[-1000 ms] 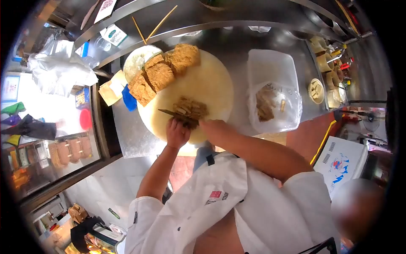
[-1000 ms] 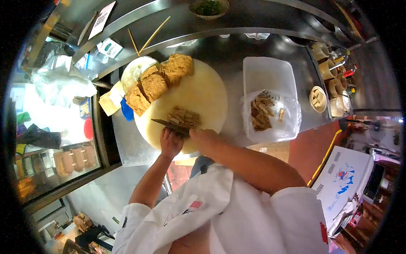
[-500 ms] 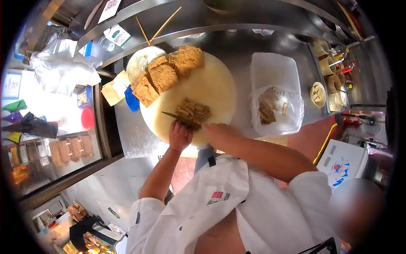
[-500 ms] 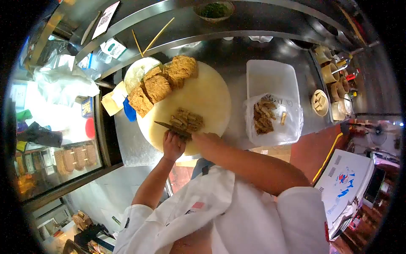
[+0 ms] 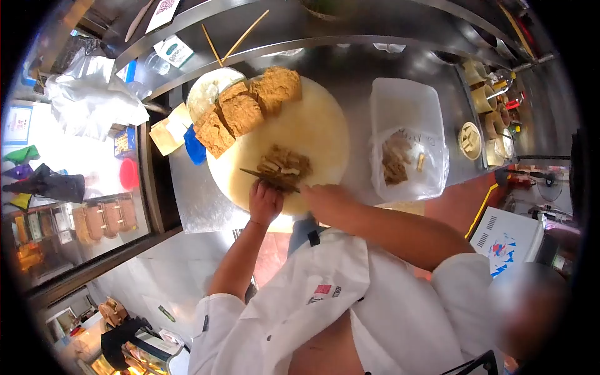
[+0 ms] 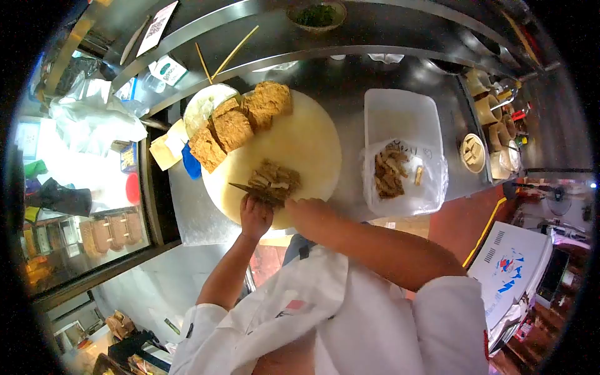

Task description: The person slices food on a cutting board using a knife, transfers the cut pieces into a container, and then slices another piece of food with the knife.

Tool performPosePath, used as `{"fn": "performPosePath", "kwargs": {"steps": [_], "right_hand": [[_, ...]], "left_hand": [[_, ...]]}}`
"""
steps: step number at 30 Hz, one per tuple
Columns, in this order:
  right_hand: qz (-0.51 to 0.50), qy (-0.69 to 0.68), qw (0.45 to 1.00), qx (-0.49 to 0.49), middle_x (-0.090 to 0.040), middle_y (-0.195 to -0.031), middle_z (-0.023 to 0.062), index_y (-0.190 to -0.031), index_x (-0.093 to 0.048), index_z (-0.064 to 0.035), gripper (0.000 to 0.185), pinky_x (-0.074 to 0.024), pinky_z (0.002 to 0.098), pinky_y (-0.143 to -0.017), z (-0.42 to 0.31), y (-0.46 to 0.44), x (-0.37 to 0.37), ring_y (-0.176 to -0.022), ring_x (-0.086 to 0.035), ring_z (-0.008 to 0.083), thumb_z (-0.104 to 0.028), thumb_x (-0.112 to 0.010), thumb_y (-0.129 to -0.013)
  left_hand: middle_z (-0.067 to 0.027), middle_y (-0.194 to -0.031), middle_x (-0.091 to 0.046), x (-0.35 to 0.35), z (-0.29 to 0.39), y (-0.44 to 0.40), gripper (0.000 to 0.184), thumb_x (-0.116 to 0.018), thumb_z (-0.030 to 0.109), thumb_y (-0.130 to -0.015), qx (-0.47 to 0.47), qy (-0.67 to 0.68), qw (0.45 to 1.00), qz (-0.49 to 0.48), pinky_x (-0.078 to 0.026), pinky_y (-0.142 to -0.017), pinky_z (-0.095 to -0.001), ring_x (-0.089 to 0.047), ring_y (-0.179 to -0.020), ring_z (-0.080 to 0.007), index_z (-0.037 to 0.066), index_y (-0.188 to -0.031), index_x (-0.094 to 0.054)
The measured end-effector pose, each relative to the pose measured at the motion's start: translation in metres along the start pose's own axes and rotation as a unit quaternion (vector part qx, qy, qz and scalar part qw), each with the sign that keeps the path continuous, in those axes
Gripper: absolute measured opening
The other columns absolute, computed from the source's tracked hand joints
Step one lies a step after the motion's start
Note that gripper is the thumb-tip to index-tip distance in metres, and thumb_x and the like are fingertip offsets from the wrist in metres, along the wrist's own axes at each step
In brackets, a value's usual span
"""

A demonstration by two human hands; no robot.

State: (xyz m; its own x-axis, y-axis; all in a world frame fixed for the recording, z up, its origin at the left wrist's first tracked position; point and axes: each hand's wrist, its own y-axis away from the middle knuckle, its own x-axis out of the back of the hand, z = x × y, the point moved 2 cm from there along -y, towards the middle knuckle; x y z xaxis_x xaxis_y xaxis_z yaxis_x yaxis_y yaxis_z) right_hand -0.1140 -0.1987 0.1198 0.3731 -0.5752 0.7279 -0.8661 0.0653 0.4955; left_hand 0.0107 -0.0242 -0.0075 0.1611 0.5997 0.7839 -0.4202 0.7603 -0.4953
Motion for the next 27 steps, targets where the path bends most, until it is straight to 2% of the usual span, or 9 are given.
{"fn": "performPosePath", "kwargs": {"steps": [2, 4, 6, 9, 12, 14, 17, 21, 27], "right_hand": [[0.053, -0.023, 0.998, 0.032, -0.073, -0.092, 0.0215, -0.108, -0.055, -0.0019, 0.022, -0.0584, 0.0512, -0.075, 0.000, -0.017, -0.014, -0.088, -0.073, 0.0417, -0.009, -0.063, -0.088], [0.039, -0.009, 0.999, 0.014, -0.073, -0.092, 0.0213, -0.108, -0.055, -0.0018, 0.021, -0.0584, 0.0516, -0.075, 0.013, -0.045, -0.041, -0.087, -0.073, 0.0418, -0.010, -0.061, -0.090], [0.030, 0.012, 0.999, -0.003, -0.073, -0.091, 0.0210, -0.107, -0.055, -0.0018, 0.019, -0.0584, 0.0520, -0.074, 0.019, -0.052, -0.037, -0.087, -0.073, 0.0418, -0.011, -0.060, -0.091], [0.039, -0.003, 0.999, 0.012, -0.073, -0.088, 0.0201, -0.107, -0.056, -0.0017, 0.018, -0.0584, 0.0524, -0.073, 0.017, -0.035, -0.022, -0.084, -0.073, 0.0420, -0.012, -0.057, -0.092], [0.006, 0.021, 0.999, 0.028, -0.073, -0.091, 0.0220, -0.108, -0.055, -0.0016, 0.019, -0.0581, 0.0520, -0.073, 0.012, -0.005, -0.004, -0.087, -0.073, 0.0423, -0.011, -0.057, -0.092], [-0.005, 0.014, 1.000, 0.020, -0.073, -0.106, 0.0223, -0.116, -0.057, -0.0023, 0.025, -0.0588, 0.0518, -0.078, 0.006, 0.008, 0.003, -0.095, -0.073, 0.0402, -0.008, -0.058, -0.091], [0.042, 0.008, 0.999, 0.034, -0.074, -0.100, 0.0218, -0.113, -0.058, -0.0031, 0.023, -0.0592, 0.0512, -0.076, 0.009, 0.001, -0.013, -0.091, -0.074, 0.0393, -0.007, -0.057, -0.091], [0.009, -0.002, 0.999, 0.035, -0.072, -0.096, 0.0214, -0.109, -0.055, -0.0015, 0.021, -0.0574, 0.0519, -0.077, 0.010, -0.028, -0.029, -0.092, -0.072, 0.0431, -0.014, -0.059, -0.092], [0.024, -0.011, 0.999, 0.020, -0.073, -0.096, 0.0205, -0.106, -0.058, -0.0039, 0.018, -0.0579, 0.0516, -0.077, 0.031, -0.037, -0.031, -0.089, -0.072, 0.0422, -0.017, -0.057, -0.094]], "left_hand": [[-0.0145, -0.098, -0.064, -0.001, -0.003, 0.001, 0.008, -0.067, 0.010, -0.082, -0.003, -0.007, 1.000, -0.017, -0.048, -0.099, -0.0530, -0.059, -0.106, -0.0383, 0.005, -0.088, -0.064], [-0.0153, -0.097, -0.062, 0.000, -0.002, 0.002, 0.008, -0.067, 0.010, -0.082, -0.011, -0.017, 0.999, -0.030, -0.048, -0.099, -0.0525, -0.058, -0.106, -0.0389, 0.005, -0.087, -0.063], [-0.0165, -0.102, -0.064, 0.000, -0.003, 0.000, 0.009, -0.067, 0.009, -0.081, 0.044, 0.004, 0.997, -0.060, -0.049, -0.098, -0.0514, -0.058, -0.107, -0.0402, 0.004, -0.089, -0.065], [-0.0161, -0.108, -0.066, 0.001, 0.004, 0.003, 0.012, -0.067, 0.008, -0.081, 0.050, -0.036, 0.998, 0.006, -0.048, -0.100, -0.0511, -0.058, -0.109, -0.0411, 0.004, -0.092, -0.067], [-0.0164, -0.111, -0.067, -0.003, 0.002, 0.009, 0.014, -0.067, 0.008, -0.082, 0.040, -0.041, 0.998, 0.000, -0.048, -0.102, -0.0519, -0.059, -0.110, -0.0414, 0.003, -0.095, -0.068], [-0.0168, -0.109, -0.067, -0.005, -0.003, 0.015, 0.014, -0.067, 0.008, -0.082, 0.027, -0.036, 0.999, -0.004, -0.048, -0.103, -0.0521, -0.059, -0.109, -0.0417, 0.003, -0.095, -0.068], [-0.0179, -0.105, -0.067, 0.001, 0.000, 0.005, 0.014, -0.067, 0.008, -0.083, 0.012, -0.017, 1.000, -0.009, -0.048, -0.102, -0.0524, -0.060, -0.108, -0.0424, 0.003, -0.096, -0.067], [-0.0193, -0.104, -0.066, 0.000, -0.003, 0.008, 0.014, -0.067, 0.008, -0.084, 0.062, -0.007, 0.997, -0.034, -0.049, -0.097, -0.0527, -0.059, -0.105, -0.0435, 0.003, -0.096, -0.067], [-0.0206, -0.110, -0.064, 0.000, 0.004, 0.007, 0.014, -0.067, 0.007, -0.084, 0.052, -0.039, 0.998, 0.011, -0.049, -0.095, -0.0528, -0.058, -0.106, -0.0447, 0.002, -0.097, -0.067]]}}
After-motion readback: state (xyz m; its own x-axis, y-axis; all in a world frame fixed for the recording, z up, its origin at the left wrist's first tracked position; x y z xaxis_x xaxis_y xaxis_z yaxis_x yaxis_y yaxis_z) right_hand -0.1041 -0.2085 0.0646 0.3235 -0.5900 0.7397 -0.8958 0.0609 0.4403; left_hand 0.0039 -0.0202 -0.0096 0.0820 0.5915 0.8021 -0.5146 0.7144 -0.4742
